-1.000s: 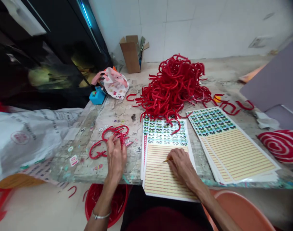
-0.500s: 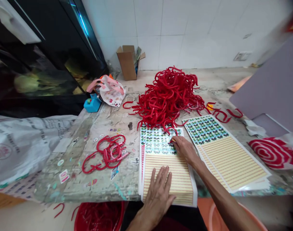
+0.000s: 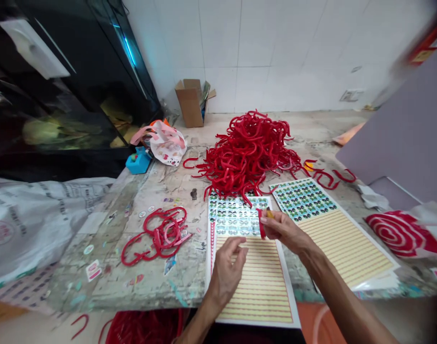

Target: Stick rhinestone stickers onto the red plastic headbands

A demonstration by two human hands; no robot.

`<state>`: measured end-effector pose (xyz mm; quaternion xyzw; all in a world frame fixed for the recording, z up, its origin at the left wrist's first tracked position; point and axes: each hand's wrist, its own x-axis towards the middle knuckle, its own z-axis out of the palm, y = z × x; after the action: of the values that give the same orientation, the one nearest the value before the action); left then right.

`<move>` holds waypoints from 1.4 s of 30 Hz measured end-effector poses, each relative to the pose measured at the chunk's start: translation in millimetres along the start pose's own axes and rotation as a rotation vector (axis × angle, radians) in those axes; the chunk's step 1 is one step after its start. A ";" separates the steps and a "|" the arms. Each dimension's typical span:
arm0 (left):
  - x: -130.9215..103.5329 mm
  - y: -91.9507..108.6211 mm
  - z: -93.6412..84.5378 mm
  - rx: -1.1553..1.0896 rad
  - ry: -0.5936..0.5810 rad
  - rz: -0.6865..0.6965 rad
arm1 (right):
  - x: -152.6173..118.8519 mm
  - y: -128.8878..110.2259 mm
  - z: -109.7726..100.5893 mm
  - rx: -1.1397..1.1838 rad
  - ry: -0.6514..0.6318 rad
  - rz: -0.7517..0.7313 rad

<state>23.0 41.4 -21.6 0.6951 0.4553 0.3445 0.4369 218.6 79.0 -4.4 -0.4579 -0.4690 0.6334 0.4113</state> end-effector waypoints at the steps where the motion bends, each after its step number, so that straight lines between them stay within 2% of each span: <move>1: 5.1 6.8 -6.4 -0.048 0.043 0.002 | -0.9 1.4 4.2 0.038 -0.038 0.021; 4: 15.0 20.4 -20.8 -0.054 0.137 0.058 | -2.6 3.9 16.6 0.005 -0.144 0.046; 5: 16.6 22.9 -24.5 -0.025 0.132 0.094 | -3.1 3.5 19.8 -0.046 -0.186 0.042; 7: 17.7 26.5 -31.4 0.048 0.039 0.160 | -4.5 1.1 24.4 -0.176 -0.280 0.023; 10: 15.9 31.3 -40.7 0.149 -0.163 0.175 | -8.6 -4.8 29.2 -0.402 -0.355 0.000; 13: 14.1 35.8 -47.0 0.209 -0.295 0.137 | -13.4 -13.1 34.5 -0.653 -0.347 -0.055; 15: 13.6 35.4 -49.4 0.195 -0.326 0.099 | -15.7 -17.6 35.2 -0.783 -0.289 -0.134; 17: 12.2 29.0 -50.8 0.116 -0.266 0.032 | -18.3 -16.6 29.7 -0.855 -0.111 -0.193; 18: 10.2 23.0 -50.9 0.062 -0.188 -0.014 | -20.6 -12.6 24.6 -0.890 0.028 -0.199; 21: -2.9 -4.3 -45.6 -0.111 0.167 -0.191 | -35.4 15.3 5.8 -1.070 0.481 -0.091; 22: -9.4 -14.5 -41.2 -0.183 0.271 -0.258 | -42.7 28.4 1.1 -1.144 0.560 -0.012; 23: -16.5 -24.1 -35.4 -0.267 0.334 -0.324 | -50.5 41.7 -1.8 -1.188 0.582 0.075; 25: -30.1 -39.0 -21.2 -0.396 0.375 -0.419 | -65.3 64.9 -2.2 -1.203 0.561 0.204; 28: -42.5 -49.2 -1.7 -0.445 0.406 -0.446 | -77.5 82.9 4.3 -1.135 0.594 0.269; 31: -44.4 -51.5 6.8 -0.492 0.434 -0.425 | -75.4 86.5 7.4 -0.989 0.666 0.227; 35: -43.2 -53.2 5.4 -0.554 0.488 -0.446 | -68.4 88.4 1.2 -0.650 0.681 0.011; 39: -42.6 -57.4 4.3 -0.556 0.544 -0.489 | -79.5 81.0 -24.5 -0.453 0.691 -0.075; 42: -40.0 -62.2 7.8 -0.514 0.521 -0.510 | -102.6 65.9 -64.4 -0.479 0.711 -0.038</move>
<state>-4.7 14.4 -85.1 0.3193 0.6064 0.4915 0.5373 299.5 -19.1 -57.5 -0.7216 -0.4401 0.3018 0.4411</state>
